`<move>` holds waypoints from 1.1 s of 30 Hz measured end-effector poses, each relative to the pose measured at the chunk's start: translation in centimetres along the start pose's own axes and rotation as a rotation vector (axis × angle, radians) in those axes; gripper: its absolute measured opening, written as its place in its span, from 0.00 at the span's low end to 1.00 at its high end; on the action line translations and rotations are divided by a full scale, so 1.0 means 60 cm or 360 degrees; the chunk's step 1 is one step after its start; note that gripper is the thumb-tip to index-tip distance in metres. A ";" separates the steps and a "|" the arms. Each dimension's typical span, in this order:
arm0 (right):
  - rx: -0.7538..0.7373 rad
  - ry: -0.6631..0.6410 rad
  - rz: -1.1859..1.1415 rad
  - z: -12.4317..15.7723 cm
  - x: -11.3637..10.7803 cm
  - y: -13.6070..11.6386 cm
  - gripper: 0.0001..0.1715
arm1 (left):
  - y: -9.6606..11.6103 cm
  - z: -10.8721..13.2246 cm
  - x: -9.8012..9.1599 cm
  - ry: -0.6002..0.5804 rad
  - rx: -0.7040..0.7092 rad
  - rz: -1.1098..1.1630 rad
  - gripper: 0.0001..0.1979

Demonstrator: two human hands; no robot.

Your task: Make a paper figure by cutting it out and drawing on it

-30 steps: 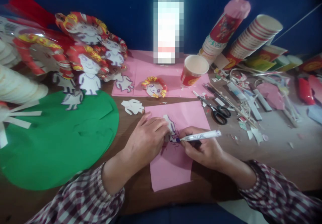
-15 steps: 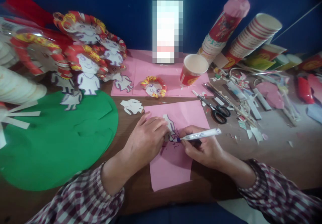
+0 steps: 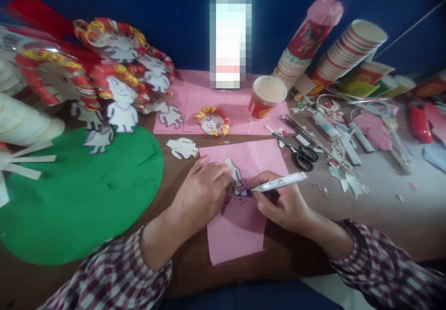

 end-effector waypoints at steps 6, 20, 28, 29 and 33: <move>-0.0019 -0.0028 0.0030 0.000 0.000 -0.001 0.02 | 0.000 0.001 -0.001 -0.0001 -0.0003 -0.0007 0.11; 0.0041 -0.0026 -0.0035 0.000 -0.002 0.004 0.01 | -0.001 -0.001 0.002 -0.0006 0.0000 -0.0029 0.11; 0.0267 0.0222 -0.0466 -0.005 -0.024 0.012 0.05 | -0.001 -0.001 0.003 -0.0036 -0.0027 -0.0054 0.13; 0.0281 0.0232 -0.0545 -0.006 -0.025 0.016 0.06 | -0.001 -0.001 0.002 -0.0034 -0.0029 -0.0052 0.13; 0.0307 0.0294 -0.0881 -0.008 -0.027 0.035 0.08 | -0.003 -0.002 0.000 -0.0035 -0.0062 -0.0019 0.14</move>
Point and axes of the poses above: each hand's wrist, its own z-axis away from the middle knuckle, its own x-axis out of the palm, y = z × x, the point moved 5 cm from there along -z, towards the middle knuckle
